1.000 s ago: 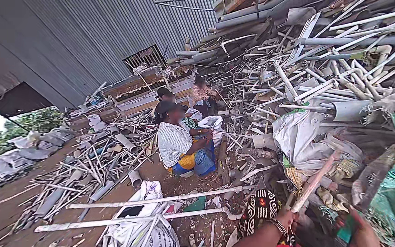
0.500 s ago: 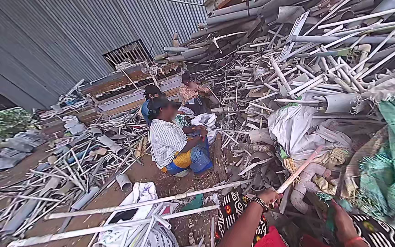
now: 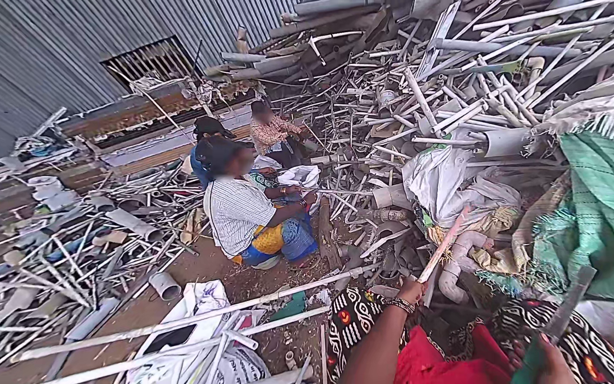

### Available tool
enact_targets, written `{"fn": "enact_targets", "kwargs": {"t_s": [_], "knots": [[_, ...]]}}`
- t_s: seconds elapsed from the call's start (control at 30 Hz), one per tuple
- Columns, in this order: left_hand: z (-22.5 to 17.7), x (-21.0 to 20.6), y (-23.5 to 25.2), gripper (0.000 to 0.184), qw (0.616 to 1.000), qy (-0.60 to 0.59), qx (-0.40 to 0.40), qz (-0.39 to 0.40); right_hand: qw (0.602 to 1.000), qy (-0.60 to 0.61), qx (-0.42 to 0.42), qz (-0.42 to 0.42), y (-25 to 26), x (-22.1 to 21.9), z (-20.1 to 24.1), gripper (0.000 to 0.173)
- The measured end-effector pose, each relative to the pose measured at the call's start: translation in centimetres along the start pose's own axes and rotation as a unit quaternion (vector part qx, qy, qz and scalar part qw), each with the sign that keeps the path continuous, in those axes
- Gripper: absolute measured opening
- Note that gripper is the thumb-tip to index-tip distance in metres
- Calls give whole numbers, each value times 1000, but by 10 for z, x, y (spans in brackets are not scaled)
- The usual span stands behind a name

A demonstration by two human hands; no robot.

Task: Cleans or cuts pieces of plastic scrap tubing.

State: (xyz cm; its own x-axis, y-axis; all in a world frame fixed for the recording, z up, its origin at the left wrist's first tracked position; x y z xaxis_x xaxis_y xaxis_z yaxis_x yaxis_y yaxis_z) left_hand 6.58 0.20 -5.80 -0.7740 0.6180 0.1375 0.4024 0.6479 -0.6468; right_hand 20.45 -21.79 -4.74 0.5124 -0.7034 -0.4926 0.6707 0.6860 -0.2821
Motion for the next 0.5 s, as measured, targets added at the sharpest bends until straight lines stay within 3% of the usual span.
{"fn": "enact_targets", "kwargs": {"t_s": [0.07, 0.17, 0.23, 0.3, 0.37, 0.5], "knots": [[-4, -3, -5, 25, 1000, -18, -10, 3, 995, -62, 70, 24, -1, -3, 10, 23], [-9, -1, -7, 29, 998, 48, -35, -10, 969, -184, 160, 42, 6, -3, 28, 33], [-15, 3, -6, 43, 983, 174, -52, -14, 954, -248, 161, 44, 25, -7, 39, 42], [-14, -1, -6, 49, 973, 226, -45, 2, 945, -290, 141, 50, 53, -17, 49, 45], [-12, -8, -6, 40, 985, 170, -29, 22, 943, -300, 127, 65, 84, -34, 56, 42], [-17, -4, -13, 19, 998, -54, 9, 31, 943, -309, 114, 54, 130, -46, 37, 43]]}}
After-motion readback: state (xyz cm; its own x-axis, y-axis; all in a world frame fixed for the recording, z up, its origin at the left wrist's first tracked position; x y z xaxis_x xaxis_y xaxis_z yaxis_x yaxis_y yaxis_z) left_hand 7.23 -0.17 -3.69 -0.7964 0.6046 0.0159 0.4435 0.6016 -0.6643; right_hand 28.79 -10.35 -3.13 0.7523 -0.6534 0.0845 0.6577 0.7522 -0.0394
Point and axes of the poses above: each hand's wrist, its own y-axis towards the middle knuckle, its own x-axis out of the back of the hand, z = x × y, the point moved 6 cm from there along y, towards the middle knuckle, and after that the axes turned 4 degrees about z, right-handed, at the moved point
